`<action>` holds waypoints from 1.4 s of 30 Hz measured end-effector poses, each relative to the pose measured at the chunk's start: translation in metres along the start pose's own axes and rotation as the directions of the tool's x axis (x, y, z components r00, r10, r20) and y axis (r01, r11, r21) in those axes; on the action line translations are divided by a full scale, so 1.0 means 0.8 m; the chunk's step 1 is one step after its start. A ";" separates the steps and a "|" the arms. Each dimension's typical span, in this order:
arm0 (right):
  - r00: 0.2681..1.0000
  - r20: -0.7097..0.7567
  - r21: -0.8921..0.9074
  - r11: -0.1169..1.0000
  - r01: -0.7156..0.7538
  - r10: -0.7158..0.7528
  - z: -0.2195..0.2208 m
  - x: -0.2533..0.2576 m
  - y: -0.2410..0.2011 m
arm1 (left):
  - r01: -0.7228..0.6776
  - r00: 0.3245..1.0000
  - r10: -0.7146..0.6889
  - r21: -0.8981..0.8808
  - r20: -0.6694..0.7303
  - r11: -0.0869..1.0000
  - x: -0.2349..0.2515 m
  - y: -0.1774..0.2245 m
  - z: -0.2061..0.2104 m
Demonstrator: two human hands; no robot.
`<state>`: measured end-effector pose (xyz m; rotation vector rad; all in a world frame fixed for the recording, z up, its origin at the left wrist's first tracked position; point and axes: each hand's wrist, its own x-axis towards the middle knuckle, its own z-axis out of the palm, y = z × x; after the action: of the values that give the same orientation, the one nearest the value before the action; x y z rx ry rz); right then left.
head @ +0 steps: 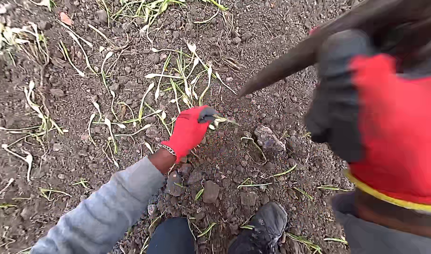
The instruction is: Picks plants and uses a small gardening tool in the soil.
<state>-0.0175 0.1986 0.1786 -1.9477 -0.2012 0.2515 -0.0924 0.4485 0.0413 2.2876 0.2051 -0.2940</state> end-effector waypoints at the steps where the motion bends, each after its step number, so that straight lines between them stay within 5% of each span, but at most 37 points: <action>1: 0.993 0.078 -0.138 0.987 -0.080 0.091 0.049 0.002 0.038 | 0.072 0.993 -0.083 -0.125 -0.085 0.990 -0.002 0.005 -0.019; 3: 0.942 0.203 -0.282 0.938 -0.203 0.265 0.130 -0.028 0.141 | 0.140 0.950 -0.225 -0.347 -0.217 0.927 0.005 0.016 -0.031; 5: 0.880 0.264 -0.385 0.880 -0.279 0.394 0.137 -0.072 0.194 | 0.178 0.948 -0.254 -0.342 -0.191 0.923 0.012 0.016 0.004; 7: 0.836 0.255 -0.398 0.841 -0.366 0.485 0.098 -0.090 0.161 | 0.232 0.972 -0.227 -0.077 0.067 0.970 -0.005 -0.001 0.075; 9: 0.883 0.163 -0.347 0.863 -0.366 0.440 0.055 -0.085 0.115 | 0.152 0.918 -0.217 0.212 0.332 0.965 -0.019 -0.008 0.113; 12: 0.926 0.109 -0.408 0.865 -0.291 0.363 0.039 -0.103 0.122 | 0.069 0.939 -0.160 0.289 0.306 0.955 -0.018 0.003 0.080; 15: 0.851 0.159 -0.507 0.781 -0.365 0.501 0.068 -0.094 0.163 | 0.018 0.949 -0.166 0.483 0.267 0.876 0.032 -0.008 0.058; 17: 0.829 0.187 -0.506 0.775 -0.378 0.527 0.062 -0.072 0.130 | -0.047 0.930 -0.155 0.526 0.334 0.849 0.053 -0.019 0.070; 19: 0.874 0.183 -0.372 0.855 -0.363 0.451 0.026 -0.060 0.057 | -0.074 0.928 -0.112 0.469 0.356 0.880 0.045 -0.018 0.075; 21: 0.970 0.093 -0.161 0.965 -0.206 0.223 -0.012 -0.051 -0.004 | -0.048 0.965 -0.052 0.365 0.259 0.930 0.034 -0.025 0.048; 23: 0.997 -0.018 0.232 0.970 -0.072 0.078 -0.004 -0.050 -0.025 | -0.007 0.992 -0.032 0.304 0.126 0.953 -0.010 -0.040 0.004; 24: 0.979 0.189 0.325 0.946 0.016 -0.082 0.003 -0.028 -0.006 | 0.006 0.998 -0.026 0.316 0.059 0.949 -0.028 -0.050 -0.022; 25: 0.930 0.339 0.277 0.960 0.045 -0.141 0.029 0.001 0.015 | 0.029 0.999 -0.033 0.351 0.006 0.936 -0.040 -0.057 -0.049; 27: 0.957 0.270 -0.124 0.990 -0.073 0.104 0.148 0.015 0.041 | 0.106 0.994 -0.086 0.437 -0.065 0.893 -0.048 -0.056 -0.090; 29: 0.937 0.272 -0.326 0.937 -0.124 0.218 0.230 -0.016 0.122 | 0.207 0.977 -0.204 0.514 -0.063 0.833 -0.037 -0.037 -0.093; 32: 0.864 0.365 -0.383 0.902 -0.201 0.347 0.191 -0.050 0.122 | 0.137 0.955 -0.269 0.621 0.123 0.771 -0.021 -0.028 0.007; 34: 0.892 0.326 -0.374 0.909 -0.183 0.314 0.142 -0.055 0.091 | 0.038 0.930 -0.246 0.597 0.272 0.801 -0.022 -0.038 0.071; 37: 0.922 0.277 -0.440 0.889 -0.129 0.271 0.121 -0.079 0.111 | 0.012 0.836 -0.247 0.433 0.489 0.901 -0.014 -0.028 0.044; 40: 0.863 0.276 -0.578 0.790 -0.204 0.424 0.168 -0.095 0.167 | 0.129 0.966 -0.201 0.367 0.165 0.921 -0.045 -0.060 -0.011; 42: 0.842 0.261 -0.626 0.747 -0.225 0.472 0.189 -0.099 0.172 | 0.285 0.933 -0.349 0.417 0.086 0.863 -0.058 -0.097 -0.027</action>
<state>-0.1308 0.2606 0.0019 -2.5209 -0.1818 0.9596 -0.1523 0.5138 0.0136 2.6124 0.4823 -0.7494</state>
